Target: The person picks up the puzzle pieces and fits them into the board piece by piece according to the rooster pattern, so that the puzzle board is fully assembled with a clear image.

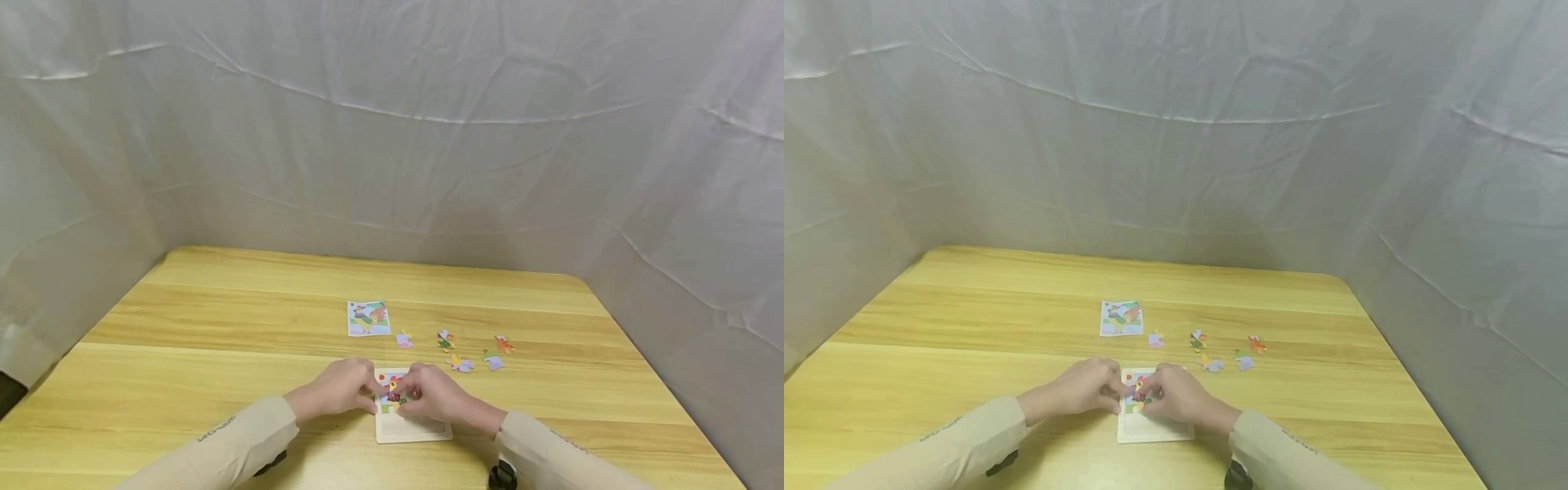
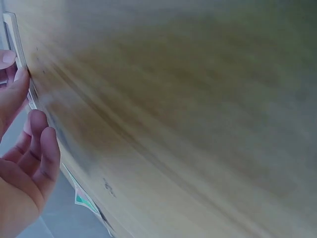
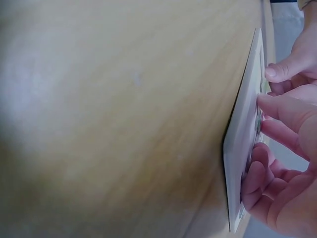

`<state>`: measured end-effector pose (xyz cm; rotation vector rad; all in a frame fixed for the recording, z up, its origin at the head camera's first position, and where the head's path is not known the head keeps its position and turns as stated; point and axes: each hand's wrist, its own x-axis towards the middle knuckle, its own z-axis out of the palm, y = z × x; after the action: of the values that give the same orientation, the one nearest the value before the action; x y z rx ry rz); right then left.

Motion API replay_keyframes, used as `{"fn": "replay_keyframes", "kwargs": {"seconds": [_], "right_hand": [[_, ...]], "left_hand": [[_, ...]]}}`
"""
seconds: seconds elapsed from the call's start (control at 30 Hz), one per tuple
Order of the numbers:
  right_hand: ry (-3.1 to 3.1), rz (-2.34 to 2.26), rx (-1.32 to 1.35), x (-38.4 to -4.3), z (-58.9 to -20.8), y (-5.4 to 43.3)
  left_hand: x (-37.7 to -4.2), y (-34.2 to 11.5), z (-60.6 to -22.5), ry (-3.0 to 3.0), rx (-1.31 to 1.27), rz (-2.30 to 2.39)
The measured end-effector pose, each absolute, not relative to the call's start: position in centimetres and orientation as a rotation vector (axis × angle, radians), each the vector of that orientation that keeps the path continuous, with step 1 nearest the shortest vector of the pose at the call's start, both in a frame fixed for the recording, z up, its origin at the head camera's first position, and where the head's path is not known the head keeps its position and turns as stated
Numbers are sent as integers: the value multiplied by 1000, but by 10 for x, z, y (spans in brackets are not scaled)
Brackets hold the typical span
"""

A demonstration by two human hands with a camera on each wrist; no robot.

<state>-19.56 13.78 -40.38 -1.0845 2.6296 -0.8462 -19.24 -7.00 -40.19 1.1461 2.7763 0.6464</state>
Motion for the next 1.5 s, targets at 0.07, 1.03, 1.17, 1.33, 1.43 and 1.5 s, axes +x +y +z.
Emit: {"fn": "replay_keyframes", "kwargs": {"seconds": [0.07, 1.03, 1.17, 1.33, 1.43, 1.5], "right_hand": [[2626, -850, -1083, -196, -404, 138], [2683, -775, -1090, -193, -402, 134], [2707, -757, -1114, -192, -402, 130], [2700, -782, -1119, -193, -402, 126], [2676, -805, -1097, -193, -402, 126], [2668, -812, -1092, -194, -402, 125]], "left_hand": [[-193, -70, -403, 2772, 1150, 651], [-194, -71, -405, 2778, 989, 786], [-195, -72, -406, 2775, 988, 799], [-195, -73, -405, 2779, 982, 821], [-195, -73, -405, 2763, 971, 855], [-195, -73, -405, 2751, 969, 877]]}}
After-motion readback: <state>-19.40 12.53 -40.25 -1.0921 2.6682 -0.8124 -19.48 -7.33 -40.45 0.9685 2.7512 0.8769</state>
